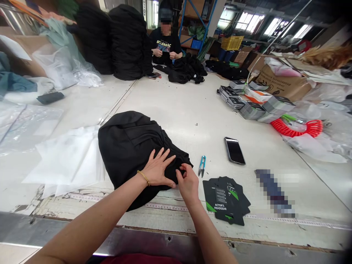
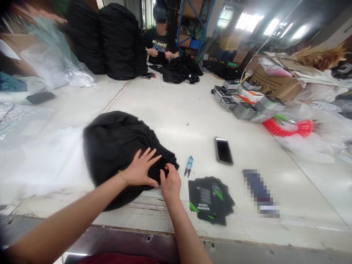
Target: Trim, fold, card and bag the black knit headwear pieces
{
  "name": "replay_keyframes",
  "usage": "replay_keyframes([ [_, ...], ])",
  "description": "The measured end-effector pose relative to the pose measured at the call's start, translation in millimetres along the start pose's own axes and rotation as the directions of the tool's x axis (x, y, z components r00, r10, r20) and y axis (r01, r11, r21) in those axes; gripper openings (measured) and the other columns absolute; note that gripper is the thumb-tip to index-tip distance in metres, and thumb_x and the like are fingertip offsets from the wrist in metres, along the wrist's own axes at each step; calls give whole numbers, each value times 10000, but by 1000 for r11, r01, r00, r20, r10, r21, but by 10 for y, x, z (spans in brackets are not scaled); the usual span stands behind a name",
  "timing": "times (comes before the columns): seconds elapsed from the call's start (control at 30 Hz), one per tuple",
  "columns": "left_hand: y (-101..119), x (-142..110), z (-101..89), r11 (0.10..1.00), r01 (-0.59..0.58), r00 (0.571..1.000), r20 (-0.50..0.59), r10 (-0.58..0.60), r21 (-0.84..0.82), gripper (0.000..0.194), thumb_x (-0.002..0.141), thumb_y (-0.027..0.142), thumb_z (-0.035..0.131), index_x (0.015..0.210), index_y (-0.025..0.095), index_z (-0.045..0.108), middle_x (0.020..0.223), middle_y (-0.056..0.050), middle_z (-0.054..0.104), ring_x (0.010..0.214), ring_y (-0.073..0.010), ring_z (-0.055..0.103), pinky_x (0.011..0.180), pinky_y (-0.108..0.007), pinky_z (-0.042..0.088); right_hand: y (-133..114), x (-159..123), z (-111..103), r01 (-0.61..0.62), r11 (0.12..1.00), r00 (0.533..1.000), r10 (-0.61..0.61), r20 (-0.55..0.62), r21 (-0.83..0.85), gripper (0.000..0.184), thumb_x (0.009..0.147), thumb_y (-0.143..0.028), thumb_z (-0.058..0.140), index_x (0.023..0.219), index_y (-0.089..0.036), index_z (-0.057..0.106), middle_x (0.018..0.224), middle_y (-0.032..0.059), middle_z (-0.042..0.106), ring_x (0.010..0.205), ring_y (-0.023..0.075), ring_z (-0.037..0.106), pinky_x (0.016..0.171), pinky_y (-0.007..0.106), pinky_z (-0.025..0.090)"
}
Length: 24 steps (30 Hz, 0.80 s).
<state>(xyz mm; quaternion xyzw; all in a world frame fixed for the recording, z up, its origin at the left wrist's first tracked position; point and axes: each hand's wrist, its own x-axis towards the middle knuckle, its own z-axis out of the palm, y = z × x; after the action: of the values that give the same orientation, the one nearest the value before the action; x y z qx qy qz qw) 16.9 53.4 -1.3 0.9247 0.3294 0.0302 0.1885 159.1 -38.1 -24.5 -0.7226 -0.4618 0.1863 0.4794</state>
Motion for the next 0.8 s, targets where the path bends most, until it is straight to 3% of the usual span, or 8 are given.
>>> replay_keyframes([
  [0.1, 1, 2, 4, 1000, 8, 1000, -9, -8, -7, 1108, 521, 826, 515, 1431, 271, 210, 1527, -121, 99, 1389, -344, 20, 1066, -583, -13, 114, 35, 45, -58, 996, 998, 60, -20, 65, 201, 781, -337, 521, 914, -194, 569, 803, 62, 645, 695, 191, 591, 695, 358, 478],
  [0.3, 9, 9, 24, 1000, 6, 1000, -15, -6, -20, 1135, 500, 839, 516, 1430, 262, 217, 1525, -128, 108, 1389, -347, 19, 1065, -577, -25, 187, 29, -167, -187, 952, 978, 203, -41, 241, 274, 761, -438, 549, 868, -193, 491, 668, 3, 612, 488, 133, 548, 436, 253, 431],
  [0.53, 36, 15, -38, 994, 11, 1000, -25, -13, -110, 1092, 556, 764, 577, 1437, 243, 196, 1519, -140, 129, 1387, -353, 29, 1050, -595, -46, 125, -7, -68, -183, 942, 981, 194, -12, 281, 351, 601, -314, 732, 899, -189, 595, 722, -9, 609, 502, 97, 485, 520, 253, 438],
  [0.6, 76, 70, -137, 979, -2, 996, -82, -15, -203, 971, 639, 666, 602, 1429, 253, 217, 1521, -131, 131, 1389, -341, 22, 1045, -595, -55, 96, -12, -30, -168, 931, 983, 181, -10, 323, 308, 644, -300, 692, 910, -186, 586, 751, 3, 607, 520, 99, 493, 545, 262, 454],
  [0.7, 145, 213, -325, 876, -85, 986, -166, 6, -474, 573, 640, 388, 710, 1167, 225, 556, 1507, -92, 212, 1390, -320, 12, 1067, -525, -96, 46, -27, -40, -132, 907, 987, 158, -32, 400, 300, 695, -309, 641, 956, -187, 557, 830, 28, 610, 604, 114, 542, 614, 278, 486],
  [0.73, 159, 263, -379, 817, -104, 987, -158, 17, -567, 429, 601, 306, 734, 1003, 208, 622, 1471, -87, 304, 1382, -322, 69, 1081, -504, -65, 30, -30, -57, -121, 899, 987, 155, -46, 421, 304, 700, -313, 637, 963, -187, 551, 853, 35, 610, 639, 120, 557, 638, 284, 493],
  [0.8, 163, 340, -443, 701, -91, 995, -99, 29, -708, 256, 563, 235, 741, 782, 188, 617, 1268, -87, 545, 1285, -323, 319, 1078, -486, 126, 9, -29, -93, -109, 886, 985, 158, -72, 450, 298, 703, -320, 641, 954, -187, 550, 867, 42, 614, 702, 133, 580, 679, 293, 501],
])
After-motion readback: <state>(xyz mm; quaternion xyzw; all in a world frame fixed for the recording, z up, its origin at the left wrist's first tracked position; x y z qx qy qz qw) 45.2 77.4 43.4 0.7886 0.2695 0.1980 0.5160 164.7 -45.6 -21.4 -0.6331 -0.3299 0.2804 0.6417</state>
